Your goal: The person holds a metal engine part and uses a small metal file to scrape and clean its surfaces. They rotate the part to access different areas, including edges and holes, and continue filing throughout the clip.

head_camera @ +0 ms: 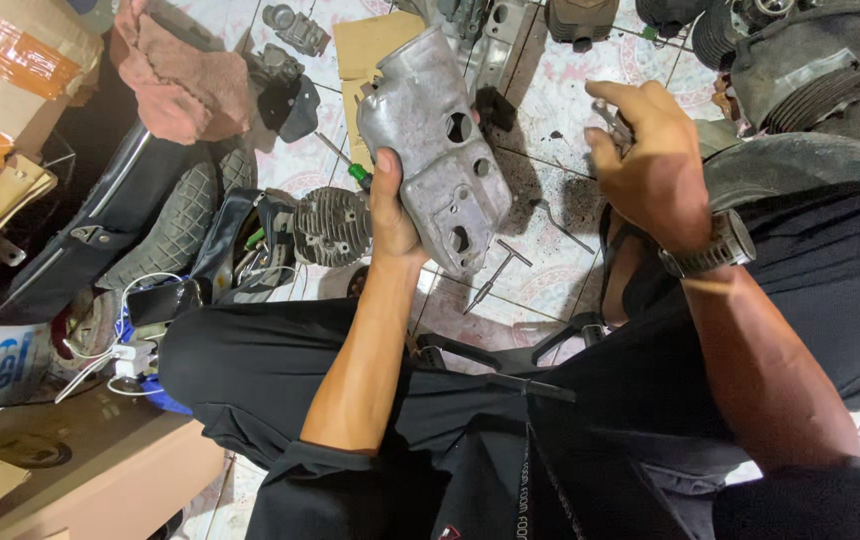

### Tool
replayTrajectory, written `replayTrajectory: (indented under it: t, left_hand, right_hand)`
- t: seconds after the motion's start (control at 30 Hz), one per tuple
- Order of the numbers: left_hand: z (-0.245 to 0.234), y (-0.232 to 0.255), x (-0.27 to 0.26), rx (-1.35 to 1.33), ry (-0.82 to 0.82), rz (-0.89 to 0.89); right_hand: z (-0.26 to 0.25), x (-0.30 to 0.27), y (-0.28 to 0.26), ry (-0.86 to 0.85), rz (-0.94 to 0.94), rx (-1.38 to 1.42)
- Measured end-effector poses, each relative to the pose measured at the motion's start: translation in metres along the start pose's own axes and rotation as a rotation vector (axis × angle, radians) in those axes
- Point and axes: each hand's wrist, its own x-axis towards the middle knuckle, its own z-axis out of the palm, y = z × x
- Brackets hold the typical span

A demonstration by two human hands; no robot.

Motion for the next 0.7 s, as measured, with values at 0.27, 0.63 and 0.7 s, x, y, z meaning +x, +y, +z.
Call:
replayTrajectory:
  t: [0.27, 0.63, 0.7]
  left_hand:
    - [-0.003, 0.014, 0.005, 0.099, 0.066, 0.024]
    - [0.008, 0.076, 0.004, 0.205, 0.131, 0.361]
    - [0.026, 0.083, 0.006, 0.034, 0.466, 0.366]
  right_hand:
    - [0.020, -0.004, 0.010, 0.133, -0.319, 0.125]
    - [0.191, 0.017, 0.099, -0.638, 0.014, -0.256]
    - [0.219, 0.004, 0.106, -0.707, 0.024, -0.188]
